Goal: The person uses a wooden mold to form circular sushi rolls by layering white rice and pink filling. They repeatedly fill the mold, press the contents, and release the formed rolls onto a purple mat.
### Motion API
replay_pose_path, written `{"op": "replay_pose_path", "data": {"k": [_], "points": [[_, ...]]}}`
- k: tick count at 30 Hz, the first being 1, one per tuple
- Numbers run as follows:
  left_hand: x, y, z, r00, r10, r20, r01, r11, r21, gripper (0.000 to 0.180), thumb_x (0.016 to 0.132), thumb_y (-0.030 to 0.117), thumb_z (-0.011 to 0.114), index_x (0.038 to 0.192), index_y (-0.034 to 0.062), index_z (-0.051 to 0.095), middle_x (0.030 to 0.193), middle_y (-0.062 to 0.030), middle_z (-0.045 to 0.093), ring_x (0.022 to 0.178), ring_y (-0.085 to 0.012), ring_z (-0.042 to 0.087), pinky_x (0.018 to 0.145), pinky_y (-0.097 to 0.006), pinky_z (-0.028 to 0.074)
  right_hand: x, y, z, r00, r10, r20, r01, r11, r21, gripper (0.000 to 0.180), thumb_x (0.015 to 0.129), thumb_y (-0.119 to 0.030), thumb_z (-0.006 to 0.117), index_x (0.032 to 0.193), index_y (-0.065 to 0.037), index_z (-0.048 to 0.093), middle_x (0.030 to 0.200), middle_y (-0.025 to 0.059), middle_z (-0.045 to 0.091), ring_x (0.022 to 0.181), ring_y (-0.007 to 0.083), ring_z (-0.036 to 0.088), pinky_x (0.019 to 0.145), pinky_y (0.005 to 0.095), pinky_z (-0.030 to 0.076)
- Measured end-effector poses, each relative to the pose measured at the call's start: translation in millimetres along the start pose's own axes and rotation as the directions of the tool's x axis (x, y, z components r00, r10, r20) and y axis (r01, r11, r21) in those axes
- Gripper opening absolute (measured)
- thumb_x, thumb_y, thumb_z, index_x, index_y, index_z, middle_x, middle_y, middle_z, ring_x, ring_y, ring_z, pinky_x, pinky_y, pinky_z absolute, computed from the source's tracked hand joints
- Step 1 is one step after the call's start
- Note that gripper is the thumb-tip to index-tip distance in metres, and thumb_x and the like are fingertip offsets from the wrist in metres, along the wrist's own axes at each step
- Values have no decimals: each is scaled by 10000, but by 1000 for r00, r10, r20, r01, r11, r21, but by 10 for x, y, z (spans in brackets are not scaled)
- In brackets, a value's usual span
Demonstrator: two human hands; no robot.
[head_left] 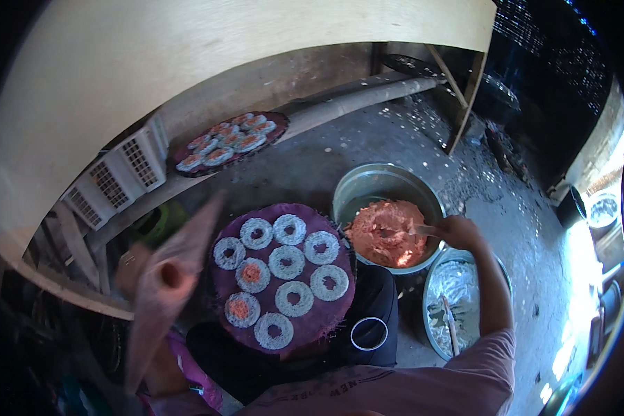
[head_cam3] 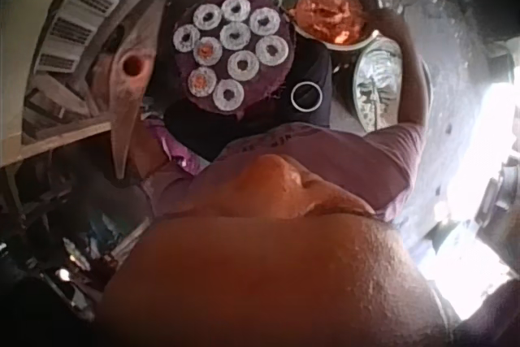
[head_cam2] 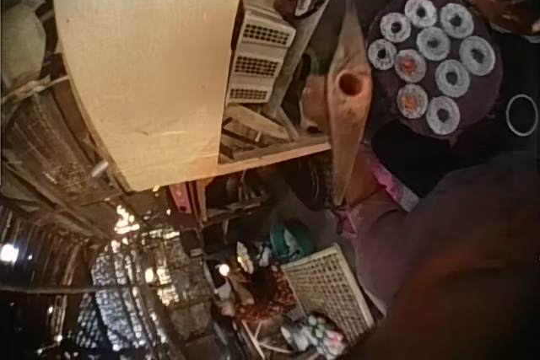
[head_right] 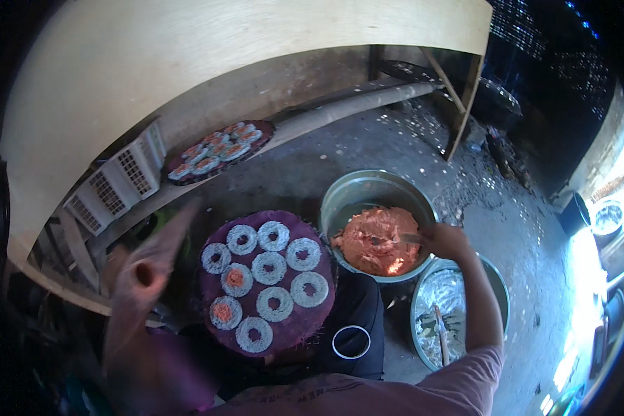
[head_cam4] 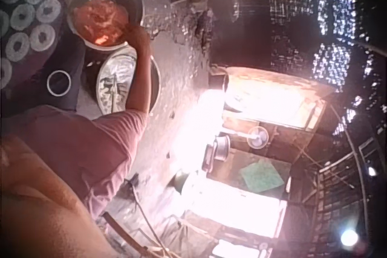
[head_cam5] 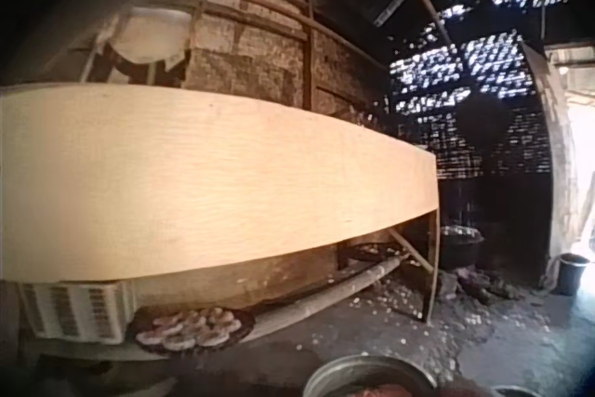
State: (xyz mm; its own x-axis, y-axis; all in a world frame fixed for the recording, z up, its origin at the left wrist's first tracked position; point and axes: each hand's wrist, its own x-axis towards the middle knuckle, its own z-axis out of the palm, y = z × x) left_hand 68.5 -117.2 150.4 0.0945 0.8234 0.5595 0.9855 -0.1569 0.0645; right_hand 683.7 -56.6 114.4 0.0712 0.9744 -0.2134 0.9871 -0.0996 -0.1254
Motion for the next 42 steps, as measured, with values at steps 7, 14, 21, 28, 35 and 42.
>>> {"op": "replay_pose_path", "data": {"k": [7, 14, 21, 28, 35, 42], "points": [[827, 871, 389, 843, 432, -321, -484, 869, -103, 202, 716, 247, 664, 742, 140, 495, 648, -48, 485, 578, -243, 569, 496, -390, 443, -615, -932, -1053, 893, -448, 37, 345, 736, 583, 294, 951, -275, 609, 1123, -55, 702, 765, 78, 677, 669, 98, 567, 623, 307, 476], [811, 994, 256, 864, 387, -323, -438, 894, -100, 219, 738, 277, 671, 773, 123, 519, 666, -74, 524, 602, -290, 601, 524, -416, 469, -735, -1967, -1252, 628, -747, -218, 765, 644, -1, 285, 922, -254, 603, 1109, -54, 684, 752, 85, 667, 635, 179, 620, 590, 327, 480], [634, 932, 41, 956, 283, -83, -294, 894, -338, 375, 659, 364, 783, 797, 112, 541, 703, -112, 576, 710, -346, 639, 601, -440, 492, -930, -2640, -819, 94, -913, -398, 583, 374, -721, 304, 793, -168, 593, 1076, -64, 627, 687, 3, 563, 597, 166, 611, 576, 295, 443], [445, 663, 139, 977, 212, 35, -193, 936, -294, 387, 637, 359, 800, 911, 132, 646, 843, -95, 650, 819, -317, 650, 719, -415, 528, -1009, -2528, -627, 122, -932, -342, 596, 344, -726, 396, 792, -152, 576, 1176, -57, 606, 744, -5, 556, 639, 131, 598, 583, 273, 443], [466, 498, 110, 993, 115, -2, -113, 973, -201, 369, 662, 362, 791, 917, 133, 656, 864, -93, 667, 823, -318, 654, 725, -415, 529, -1114, -2447, -1062, 204, -894, -399, 526, 444, -725, 390, 749, -170, 627, 1136, -124, 644, 703, -11, 547, 591, 148, 605, 596, 295, 483], [483, 780, 5, 979, 152, -135, -183, 949, -259, 279, 671, 273, 779, 812, 133, 583, 743, -70, 594, 726, -281, 650, 608, -382, 521, -935, -2699, -970, 123, -930, -346, 649, 339, -681, 255, 795, -139, 585, 1037, -64, 609, 702, 19, 601, 596, 178, 655, 584, 309, 488]]}}
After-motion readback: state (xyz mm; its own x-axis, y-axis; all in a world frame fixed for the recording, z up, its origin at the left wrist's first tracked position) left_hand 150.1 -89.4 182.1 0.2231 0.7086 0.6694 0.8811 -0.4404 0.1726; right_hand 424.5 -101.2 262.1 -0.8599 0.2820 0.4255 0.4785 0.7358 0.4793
